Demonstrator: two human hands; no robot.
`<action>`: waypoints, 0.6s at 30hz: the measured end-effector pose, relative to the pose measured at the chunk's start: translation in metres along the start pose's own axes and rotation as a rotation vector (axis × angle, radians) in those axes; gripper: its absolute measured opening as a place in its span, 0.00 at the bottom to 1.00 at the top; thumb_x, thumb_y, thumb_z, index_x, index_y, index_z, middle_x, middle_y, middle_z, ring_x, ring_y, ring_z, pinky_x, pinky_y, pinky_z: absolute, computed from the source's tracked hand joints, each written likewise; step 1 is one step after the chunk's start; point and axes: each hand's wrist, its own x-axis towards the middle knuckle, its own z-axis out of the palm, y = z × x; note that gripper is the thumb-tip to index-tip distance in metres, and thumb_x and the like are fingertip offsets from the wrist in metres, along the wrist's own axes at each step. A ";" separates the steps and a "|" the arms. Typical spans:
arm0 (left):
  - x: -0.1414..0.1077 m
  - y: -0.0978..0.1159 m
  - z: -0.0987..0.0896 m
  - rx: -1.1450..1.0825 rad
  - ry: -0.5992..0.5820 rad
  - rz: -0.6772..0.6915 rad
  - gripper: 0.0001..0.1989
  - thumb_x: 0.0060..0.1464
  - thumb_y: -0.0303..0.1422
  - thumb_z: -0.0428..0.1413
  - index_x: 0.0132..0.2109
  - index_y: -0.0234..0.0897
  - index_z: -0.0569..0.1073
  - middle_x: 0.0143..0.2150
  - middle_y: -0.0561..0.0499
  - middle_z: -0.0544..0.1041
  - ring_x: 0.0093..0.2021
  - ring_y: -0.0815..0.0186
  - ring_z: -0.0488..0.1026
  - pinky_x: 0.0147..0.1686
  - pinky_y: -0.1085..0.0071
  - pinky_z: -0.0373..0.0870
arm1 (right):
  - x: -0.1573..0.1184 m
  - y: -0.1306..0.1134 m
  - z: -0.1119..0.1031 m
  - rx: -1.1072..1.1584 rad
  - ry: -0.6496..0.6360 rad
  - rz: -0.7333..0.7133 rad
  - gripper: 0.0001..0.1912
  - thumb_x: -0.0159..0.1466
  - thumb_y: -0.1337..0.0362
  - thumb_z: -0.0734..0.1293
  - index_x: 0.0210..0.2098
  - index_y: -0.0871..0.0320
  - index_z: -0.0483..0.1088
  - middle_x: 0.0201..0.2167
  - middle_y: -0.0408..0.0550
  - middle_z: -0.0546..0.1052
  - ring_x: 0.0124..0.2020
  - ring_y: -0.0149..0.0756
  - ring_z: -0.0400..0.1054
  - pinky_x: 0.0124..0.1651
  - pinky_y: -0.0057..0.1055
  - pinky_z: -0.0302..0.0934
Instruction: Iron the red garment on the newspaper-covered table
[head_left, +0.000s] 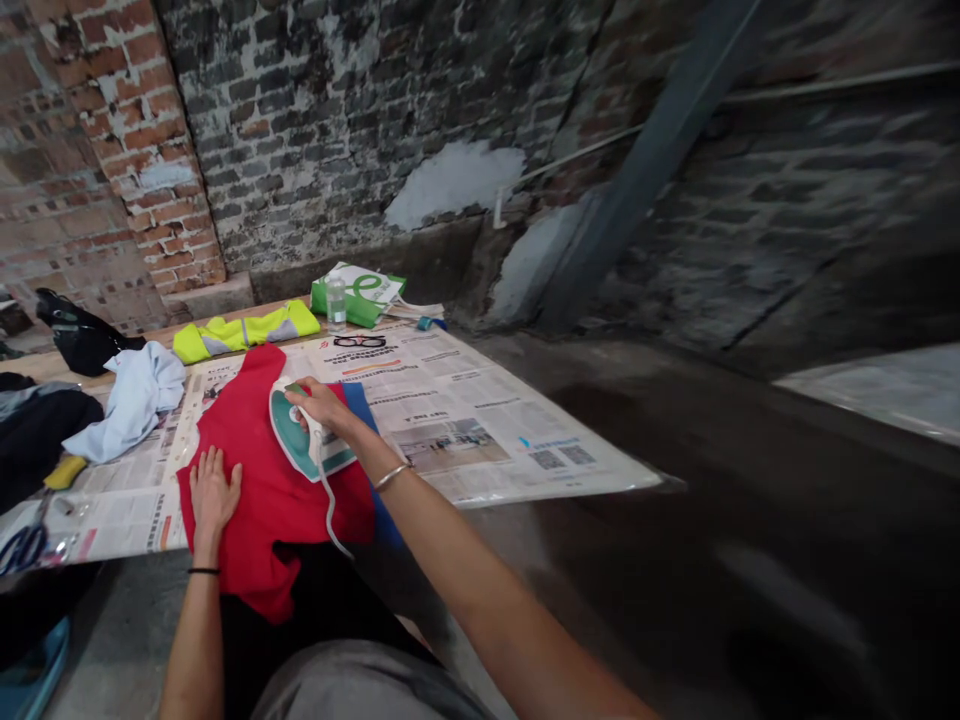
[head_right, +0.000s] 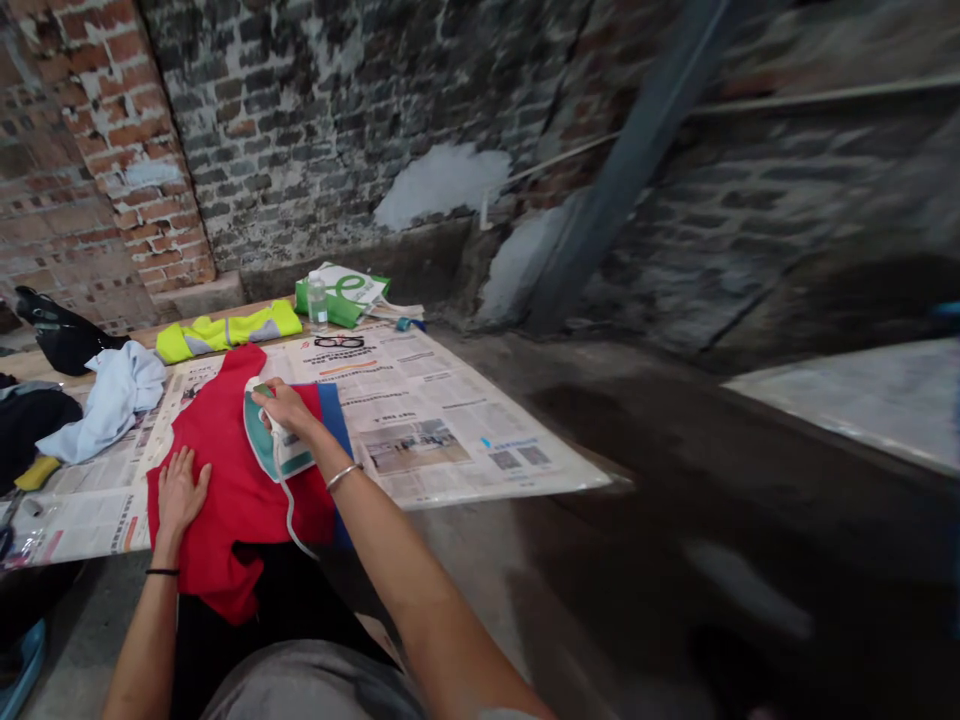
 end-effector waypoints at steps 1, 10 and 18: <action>0.000 0.001 0.000 0.002 0.001 -0.002 0.29 0.69 0.42 0.46 0.68 0.29 0.70 0.72 0.35 0.68 0.74 0.50 0.63 0.73 0.47 0.56 | 0.004 0.000 0.001 0.001 0.017 -0.002 0.15 0.75 0.65 0.64 0.60 0.59 0.63 0.16 0.30 0.65 0.15 0.28 0.62 0.20 0.20 0.57; -0.003 0.003 -0.001 0.006 -0.012 -0.015 0.30 0.68 0.42 0.46 0.68 0.28 0.69 0.73 0.35 0.67 0.74 0.51 0.62 0.74 0.49 0.56 | -0.009 0.010 -0.007 -0.080 -0.090 -0.036 0.20 0.73 0.60 0.69 0.61 0.57 0.63 0.18 0.32 0.69 0.15 0.29 0.64 0.20 0.22 0.58; -0.002 0.002 -0.003 -0.019 -0.004 -0.009 0.29 0.68 0.42 0.46 0.68 0.29 0.70 0.72 0.35 0.67 0.74 0.50 0.63 0.73 0.47 0.56 | -0.032 0.014 -0.012 -0.043 -0.152 -0.040 0.25 0.72 0.58 0.70 0.65 0.58 0.63 0.18 0.34 0.70 0.15 0.30 0.64 0.19 0.23 0.57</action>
